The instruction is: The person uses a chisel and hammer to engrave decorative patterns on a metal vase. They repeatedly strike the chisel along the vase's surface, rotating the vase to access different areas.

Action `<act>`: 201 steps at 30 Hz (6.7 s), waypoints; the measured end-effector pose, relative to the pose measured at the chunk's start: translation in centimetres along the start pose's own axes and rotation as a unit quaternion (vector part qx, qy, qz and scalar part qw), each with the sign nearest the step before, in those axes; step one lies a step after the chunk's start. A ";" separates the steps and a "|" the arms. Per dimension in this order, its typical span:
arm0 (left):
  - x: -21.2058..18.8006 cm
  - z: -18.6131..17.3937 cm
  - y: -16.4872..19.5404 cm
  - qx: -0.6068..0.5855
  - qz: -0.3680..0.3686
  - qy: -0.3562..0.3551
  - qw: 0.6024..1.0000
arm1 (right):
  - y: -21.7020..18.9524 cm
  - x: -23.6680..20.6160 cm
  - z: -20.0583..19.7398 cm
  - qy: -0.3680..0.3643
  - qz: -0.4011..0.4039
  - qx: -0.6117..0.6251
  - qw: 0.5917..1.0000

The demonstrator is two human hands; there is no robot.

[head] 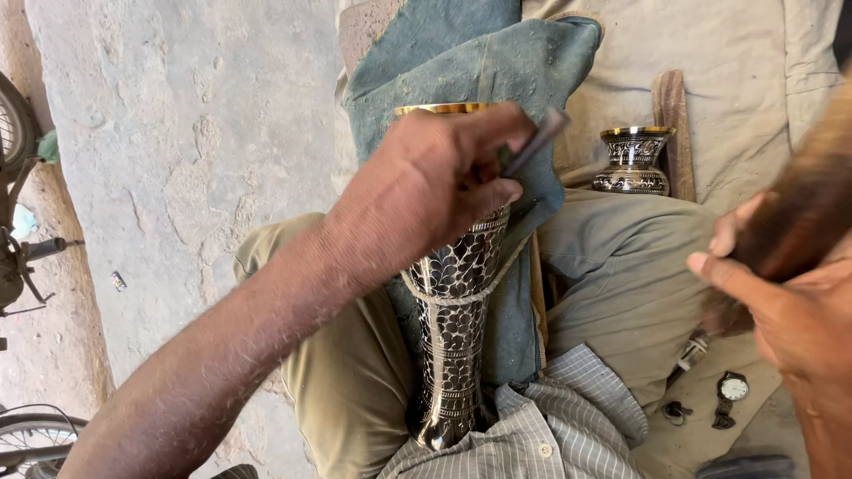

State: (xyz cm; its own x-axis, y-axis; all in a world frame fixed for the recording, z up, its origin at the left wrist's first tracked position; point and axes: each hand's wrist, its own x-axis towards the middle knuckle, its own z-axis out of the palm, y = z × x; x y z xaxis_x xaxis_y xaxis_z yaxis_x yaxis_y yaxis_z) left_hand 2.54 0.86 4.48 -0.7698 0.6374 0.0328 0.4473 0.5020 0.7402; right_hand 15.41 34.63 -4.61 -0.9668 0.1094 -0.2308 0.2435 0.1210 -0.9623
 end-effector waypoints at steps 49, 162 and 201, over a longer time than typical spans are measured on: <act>0.5 0.8 -1.4 -0.020 0.010 0.010 1.000 | -1.3 4.1 -3.1 -0.085 -0.004 -0.299 0.951; -0.1 0.6 -3.6 -0.117 0.100 0.034 0.988 | 1.7 5.9 -7.3 -0.076 0.014 -0.529 0.845; -1.0 0.7 -4.3 -0.090 0.104 0.063 0.988 | 0.9 8.3 -6.9 -0.128 0.017 -0.634 0.763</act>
State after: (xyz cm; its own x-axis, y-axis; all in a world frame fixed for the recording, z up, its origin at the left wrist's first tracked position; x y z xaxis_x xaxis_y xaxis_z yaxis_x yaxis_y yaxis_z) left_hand 1.71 -1.56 0.76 -0.7255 0.6321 0.2724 0.5228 0.2486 0.8154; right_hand 8.10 42.49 -6.43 -0.9020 -0.0425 -0.4297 -0.0084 0.9967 -0.0809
